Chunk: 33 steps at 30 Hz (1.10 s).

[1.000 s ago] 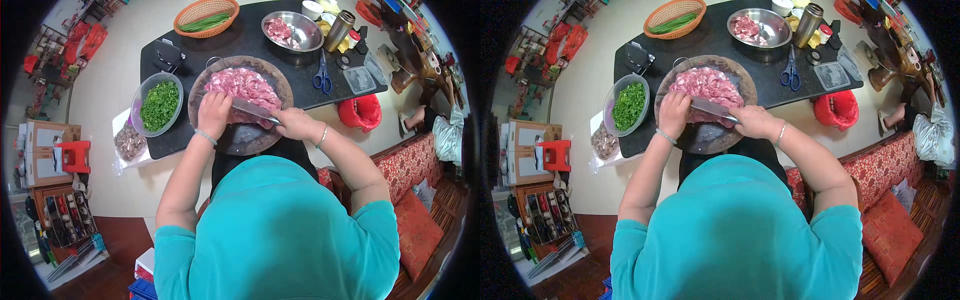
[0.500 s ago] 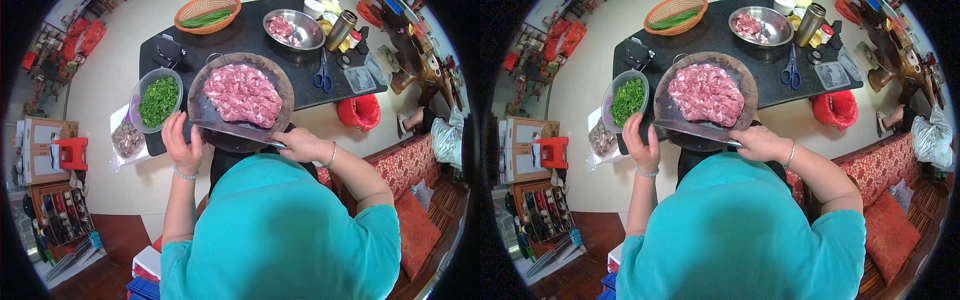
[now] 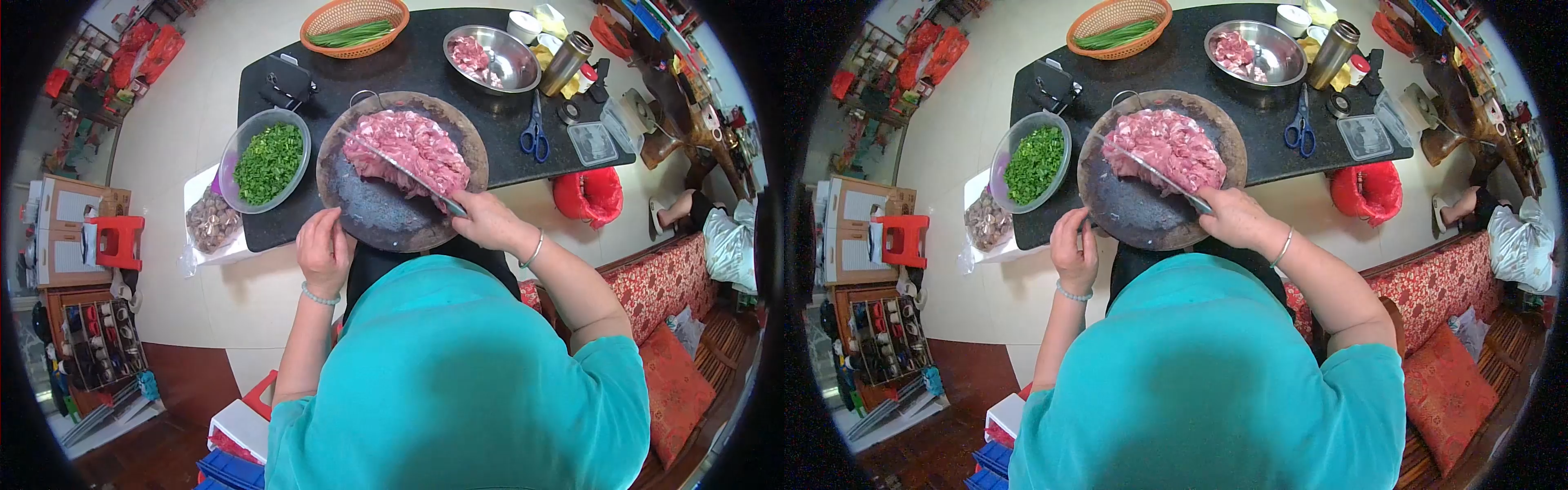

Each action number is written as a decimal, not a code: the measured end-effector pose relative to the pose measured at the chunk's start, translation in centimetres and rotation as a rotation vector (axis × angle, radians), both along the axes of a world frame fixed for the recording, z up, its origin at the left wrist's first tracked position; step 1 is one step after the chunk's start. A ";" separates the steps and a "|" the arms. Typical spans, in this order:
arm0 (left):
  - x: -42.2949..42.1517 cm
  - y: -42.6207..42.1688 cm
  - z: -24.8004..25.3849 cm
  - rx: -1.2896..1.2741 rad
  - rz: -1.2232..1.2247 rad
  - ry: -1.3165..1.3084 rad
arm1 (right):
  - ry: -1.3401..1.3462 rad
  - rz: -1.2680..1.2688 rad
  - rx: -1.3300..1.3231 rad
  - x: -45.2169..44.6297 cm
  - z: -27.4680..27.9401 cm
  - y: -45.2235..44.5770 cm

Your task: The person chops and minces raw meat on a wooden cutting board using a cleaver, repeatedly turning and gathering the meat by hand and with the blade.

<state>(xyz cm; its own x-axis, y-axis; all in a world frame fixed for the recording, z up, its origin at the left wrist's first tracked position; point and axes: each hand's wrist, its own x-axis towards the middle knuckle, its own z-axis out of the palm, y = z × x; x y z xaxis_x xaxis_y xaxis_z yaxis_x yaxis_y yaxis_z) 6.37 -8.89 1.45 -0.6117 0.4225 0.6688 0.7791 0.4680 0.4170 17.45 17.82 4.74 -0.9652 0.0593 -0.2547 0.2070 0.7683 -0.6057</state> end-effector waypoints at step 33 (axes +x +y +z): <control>1.6 -0.6 -1.5 -0.072 -0.174 -0.132 | 0.095 -0.588 -0.700 0.9 -2.5 -5.9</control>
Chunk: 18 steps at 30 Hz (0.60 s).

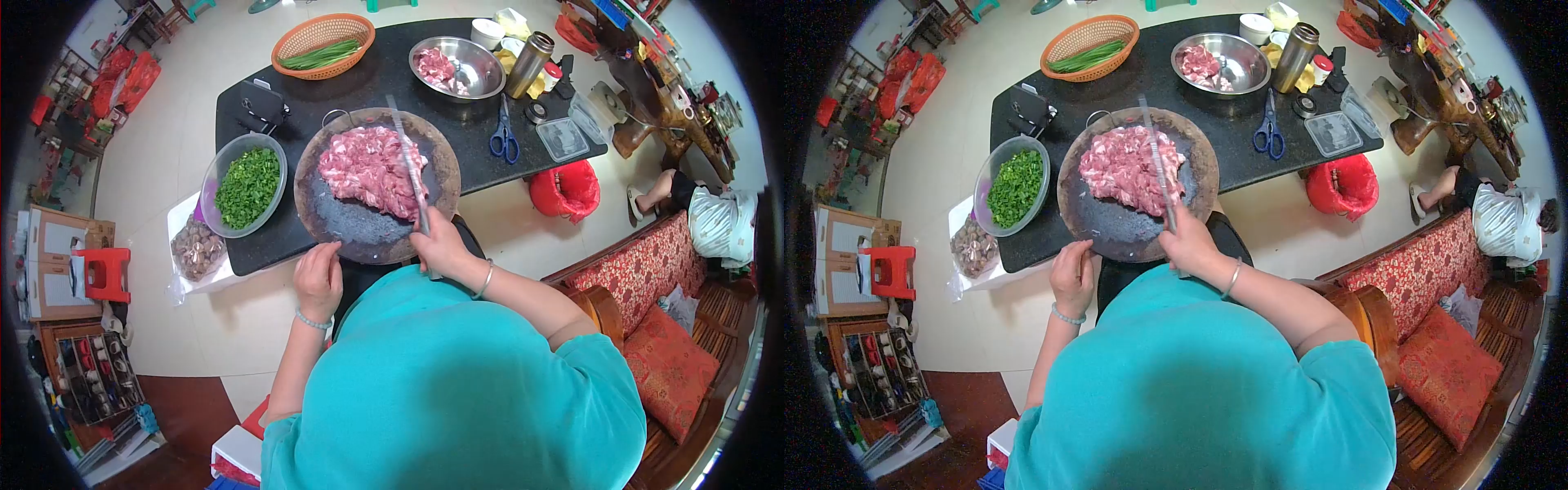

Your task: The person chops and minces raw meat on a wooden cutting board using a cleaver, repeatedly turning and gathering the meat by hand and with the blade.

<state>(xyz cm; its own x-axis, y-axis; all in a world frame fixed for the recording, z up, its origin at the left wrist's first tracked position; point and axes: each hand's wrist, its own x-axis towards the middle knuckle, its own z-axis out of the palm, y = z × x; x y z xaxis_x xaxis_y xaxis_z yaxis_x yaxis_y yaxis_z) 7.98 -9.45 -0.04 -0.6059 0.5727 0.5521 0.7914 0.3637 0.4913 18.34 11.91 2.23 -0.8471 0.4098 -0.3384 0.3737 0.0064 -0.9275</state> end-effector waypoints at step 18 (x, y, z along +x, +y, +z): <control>-1.2 -2.0 0.6 0.087 0.149 0.090 | -0.017 0.715 0.923 6.3 3.3 8.8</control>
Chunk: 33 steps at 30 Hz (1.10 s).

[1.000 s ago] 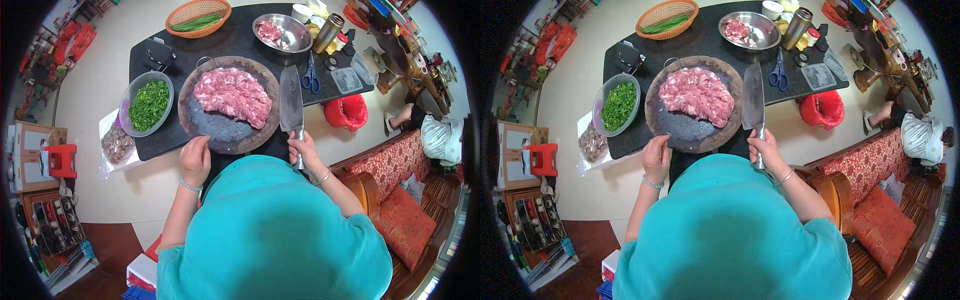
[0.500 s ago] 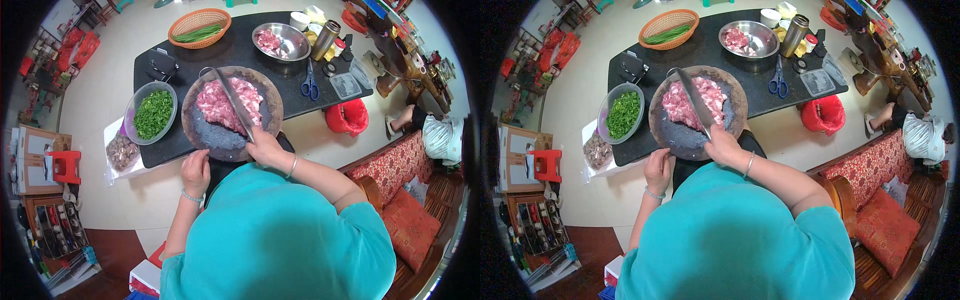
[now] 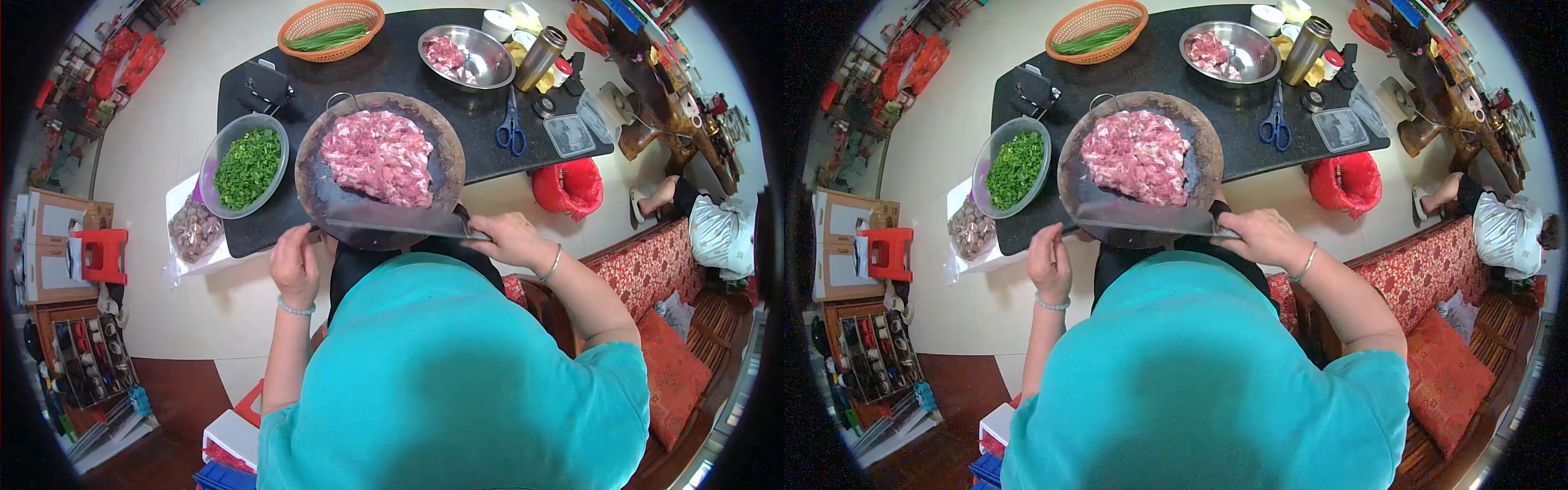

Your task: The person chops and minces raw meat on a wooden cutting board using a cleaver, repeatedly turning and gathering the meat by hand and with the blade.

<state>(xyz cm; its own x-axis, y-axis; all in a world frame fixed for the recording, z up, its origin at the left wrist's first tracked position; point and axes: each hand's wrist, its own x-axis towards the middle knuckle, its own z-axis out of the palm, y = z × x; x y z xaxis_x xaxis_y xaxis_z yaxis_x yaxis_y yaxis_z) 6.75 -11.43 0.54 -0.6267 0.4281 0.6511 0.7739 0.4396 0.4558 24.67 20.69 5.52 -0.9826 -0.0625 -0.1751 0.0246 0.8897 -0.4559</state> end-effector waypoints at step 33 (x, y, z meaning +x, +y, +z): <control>1.4 1.1 0.6 -0.083 -0.033 -0.038 | -0.038 0.006 0.056 -10.6 -2.3 6.1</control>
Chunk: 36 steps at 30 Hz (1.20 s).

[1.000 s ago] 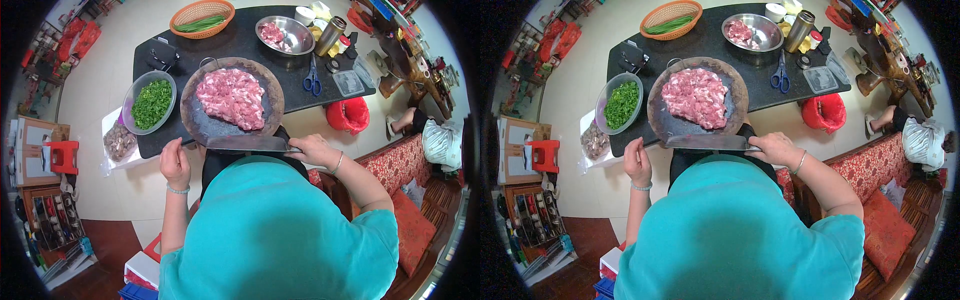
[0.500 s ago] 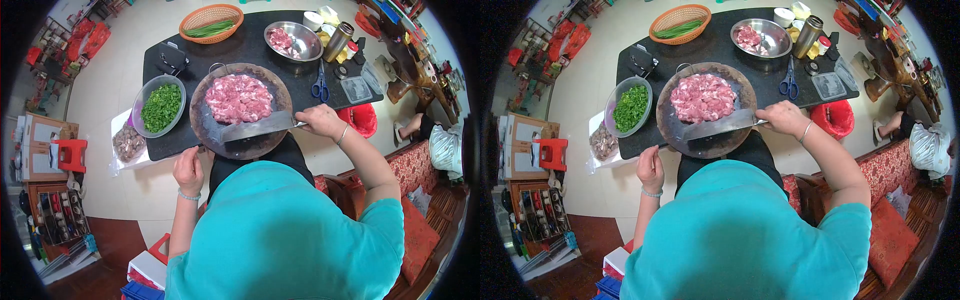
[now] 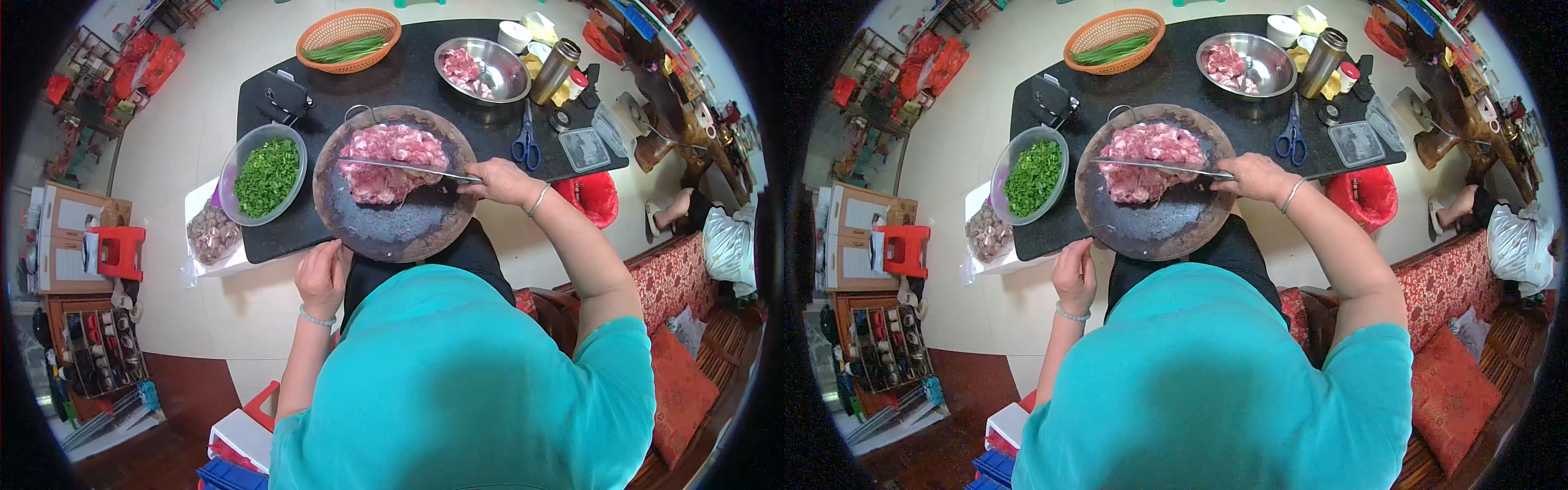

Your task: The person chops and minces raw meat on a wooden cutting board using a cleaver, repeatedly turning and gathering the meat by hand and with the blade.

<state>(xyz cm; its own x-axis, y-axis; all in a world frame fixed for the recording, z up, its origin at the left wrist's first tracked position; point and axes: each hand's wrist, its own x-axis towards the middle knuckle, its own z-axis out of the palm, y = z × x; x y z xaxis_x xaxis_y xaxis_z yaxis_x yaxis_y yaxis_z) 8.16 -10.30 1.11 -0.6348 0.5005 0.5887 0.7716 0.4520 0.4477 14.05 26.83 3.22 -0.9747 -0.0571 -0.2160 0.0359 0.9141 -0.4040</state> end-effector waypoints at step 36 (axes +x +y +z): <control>-0.2 0.0 -0.2 0.014 -0.055 -0.089 | 0.029 -0.483 -0.756 2.8 6.9 -11.9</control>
